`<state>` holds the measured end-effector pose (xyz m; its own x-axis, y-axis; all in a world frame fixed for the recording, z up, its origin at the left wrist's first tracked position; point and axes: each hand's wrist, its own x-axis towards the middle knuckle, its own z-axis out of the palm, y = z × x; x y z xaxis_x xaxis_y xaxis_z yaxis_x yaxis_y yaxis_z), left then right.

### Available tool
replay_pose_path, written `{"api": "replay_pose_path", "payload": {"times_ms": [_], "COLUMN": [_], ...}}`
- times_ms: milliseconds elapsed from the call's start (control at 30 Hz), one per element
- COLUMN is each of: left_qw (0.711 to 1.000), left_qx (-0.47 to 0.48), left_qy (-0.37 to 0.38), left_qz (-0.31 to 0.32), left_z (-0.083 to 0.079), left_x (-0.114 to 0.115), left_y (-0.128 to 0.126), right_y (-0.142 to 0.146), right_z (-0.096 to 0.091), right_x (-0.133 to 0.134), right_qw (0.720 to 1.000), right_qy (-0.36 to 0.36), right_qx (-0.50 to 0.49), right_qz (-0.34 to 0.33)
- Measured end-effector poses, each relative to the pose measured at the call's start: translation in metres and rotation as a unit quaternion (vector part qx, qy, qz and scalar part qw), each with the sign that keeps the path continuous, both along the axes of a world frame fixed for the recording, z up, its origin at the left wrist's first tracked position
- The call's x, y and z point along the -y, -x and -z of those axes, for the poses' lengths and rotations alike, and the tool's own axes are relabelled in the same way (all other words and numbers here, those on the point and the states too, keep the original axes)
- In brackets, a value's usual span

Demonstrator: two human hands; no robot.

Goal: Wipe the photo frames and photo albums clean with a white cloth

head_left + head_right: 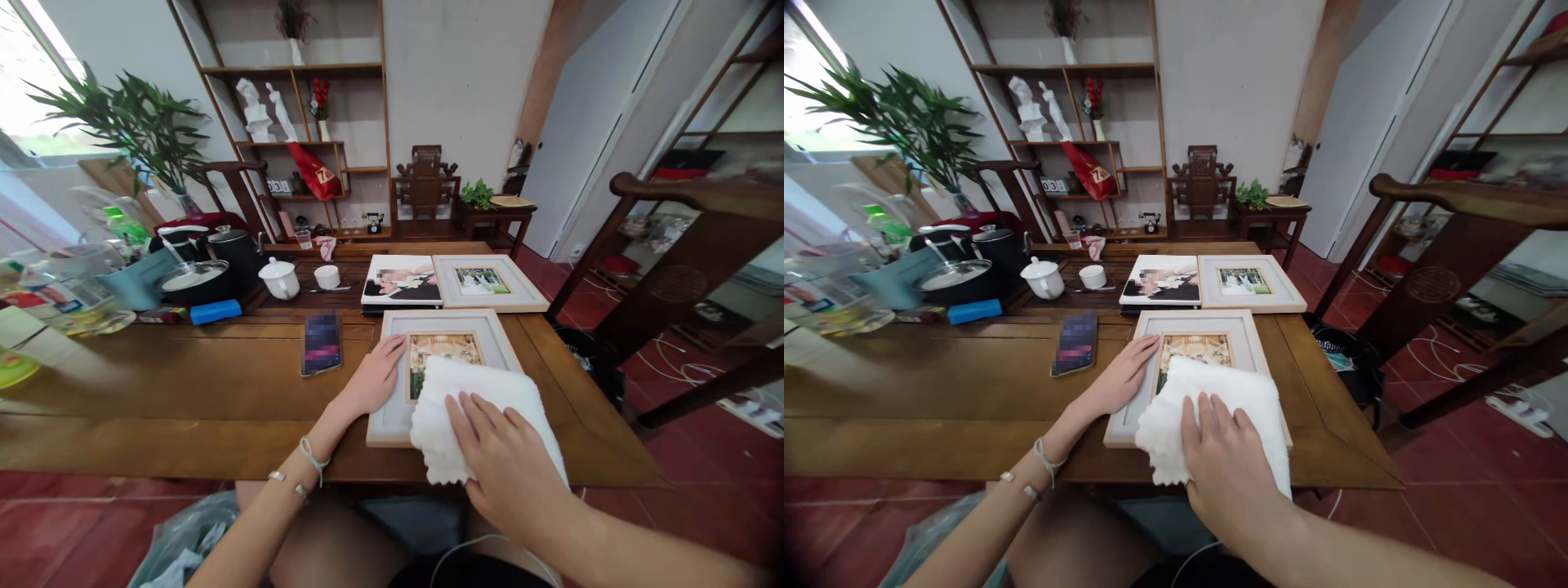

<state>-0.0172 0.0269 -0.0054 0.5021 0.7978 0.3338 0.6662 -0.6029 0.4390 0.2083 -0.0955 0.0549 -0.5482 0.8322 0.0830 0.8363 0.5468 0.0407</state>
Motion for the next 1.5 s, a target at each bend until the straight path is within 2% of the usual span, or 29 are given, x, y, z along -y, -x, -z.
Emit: {"api": "replay_pose_path", "payload": {"times_ms": [133, 400, 500, 633, 700, 767, 833, 900, 1100, 1233, 1367, 1500], "left_qw": [1.000, 1.000, 1.000, 1.000, 1.000, 1.000, 1.000, 1.000, 1.000, 1.000, 1.000, 1.000], "left_qx": [0.002, -0.005, -0.008, -0.006, -0.007, -0.006, 0.001, 0.008, 0.001, -0.006, -0.006, -0.019], "left_qy": [-0.008, -0.019, -0.025, -0.014, -0.007, -0.003, -0.003, -0.005, -0.014, -0.017, -0.012, -0.006], "left_qz": [0.004, -0.003, 0.000, -0.007, -0.007, -0.007, -0.008, -0.010, -0.018, -0.007, -0.007, -0.009], "left_z": [0.001, 0.003, 0.003, 0.001, 0.000, 0.000, 0.000, 0.001, 0.004, 0.003, 0.002, 0.001], "left_x": [0.000, -0.001, -0.001, 0.000, 0.000, 0.001, 0.000, 0.000, 0.000, -0.001, 0.000, 0.001], "left_y": [0.000, -0.003, -0.003, -0.004, -0.004, -0.003, -0.003, -0.003, -0.004, -0.003, -0.002, -0.003], "right_y": [-0.007, -0.018, -0.019, -0.018, -0.015, -0.010, -0.004, 0.001, 0.006, 0.003, 0.002, 0.002], "right_z": [0.014, 0.009, 0.012, 0.015, 0.015, 0.015, 0.014, 0.011, -0.004, -0.003, 0.009, 0.017], "right_x": [-0.011, -0.067, -0.100, -0.145, -0.159, -0.163, -0.157, -0.140, -0.056, -0.013, 0.002, -0.010], "right_qw": [0.999, 0.998, 0.999, 0.995, 0.991, 0.993, 0.996, 0.998, 0.998, 0.996, 0.993, 0.995], "right_qy": [-0.010, 0.029, 0.001, -0.083, -0.116, -0.107, -0.077, -0.047, 0.049, 0.037, -0.015, -0.011], "right_qx": [-0.035, -0.044, -0.031, -0.036, -0.034, -0.014, 0.012, 0.032, 0.037, 0.005, -0.012, -0.020], "right_qz": [-0.033, -0.025, -0.018, 0.038, 0.058, 0.056, 0.045, 0.032, -0.032, -0.086, -0.114, -0.099]}}
